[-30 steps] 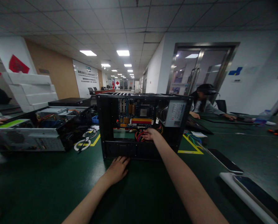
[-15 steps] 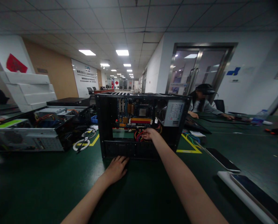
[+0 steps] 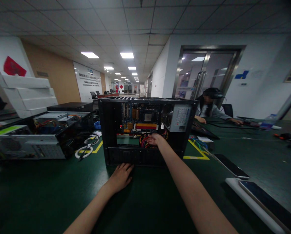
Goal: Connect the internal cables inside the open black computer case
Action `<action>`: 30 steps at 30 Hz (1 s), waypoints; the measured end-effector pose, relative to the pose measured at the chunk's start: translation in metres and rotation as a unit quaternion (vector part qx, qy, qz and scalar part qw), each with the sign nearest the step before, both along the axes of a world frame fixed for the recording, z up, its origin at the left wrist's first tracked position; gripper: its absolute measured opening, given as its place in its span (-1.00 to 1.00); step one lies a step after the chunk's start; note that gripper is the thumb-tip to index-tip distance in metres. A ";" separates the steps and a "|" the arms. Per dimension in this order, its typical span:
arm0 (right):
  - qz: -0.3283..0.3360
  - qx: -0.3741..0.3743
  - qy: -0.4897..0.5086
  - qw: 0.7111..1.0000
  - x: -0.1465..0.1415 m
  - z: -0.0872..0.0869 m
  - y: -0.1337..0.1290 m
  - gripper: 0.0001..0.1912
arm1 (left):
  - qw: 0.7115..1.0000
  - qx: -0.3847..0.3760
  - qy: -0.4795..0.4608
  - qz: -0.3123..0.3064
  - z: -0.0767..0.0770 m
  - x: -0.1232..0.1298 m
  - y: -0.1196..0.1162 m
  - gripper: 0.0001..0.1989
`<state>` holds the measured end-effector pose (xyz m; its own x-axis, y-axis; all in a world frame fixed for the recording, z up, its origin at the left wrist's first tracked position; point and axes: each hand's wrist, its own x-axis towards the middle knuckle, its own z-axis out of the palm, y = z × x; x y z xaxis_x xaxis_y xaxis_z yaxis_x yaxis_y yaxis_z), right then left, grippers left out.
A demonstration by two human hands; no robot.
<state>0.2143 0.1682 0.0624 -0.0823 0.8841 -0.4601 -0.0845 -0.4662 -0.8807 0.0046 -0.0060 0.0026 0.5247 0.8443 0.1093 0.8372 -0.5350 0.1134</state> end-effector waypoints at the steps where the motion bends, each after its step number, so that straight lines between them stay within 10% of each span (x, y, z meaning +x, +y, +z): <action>1: -0.001 -0.004 -0.006 1.000 0.000 0.000 0.000 -0.89 | 1.000 0.000 -0.001 -0.002 0.001 0.000 0.000 -0.51; 30: 0.015 -0.008 0.034 0.999 0.002 0.006 -0.009 -0.93 | 1.000 0.005 0.010 0.006 -0.002 0.000 0.001 -0.50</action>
<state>0.2162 0.1597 0.0687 -0.1409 0.8728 -0.4672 -0.1304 -0.4842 -0.8652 0.0048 -0.0049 0.0011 0.5172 0.8492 0.1066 0.8453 -0.5263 0.0915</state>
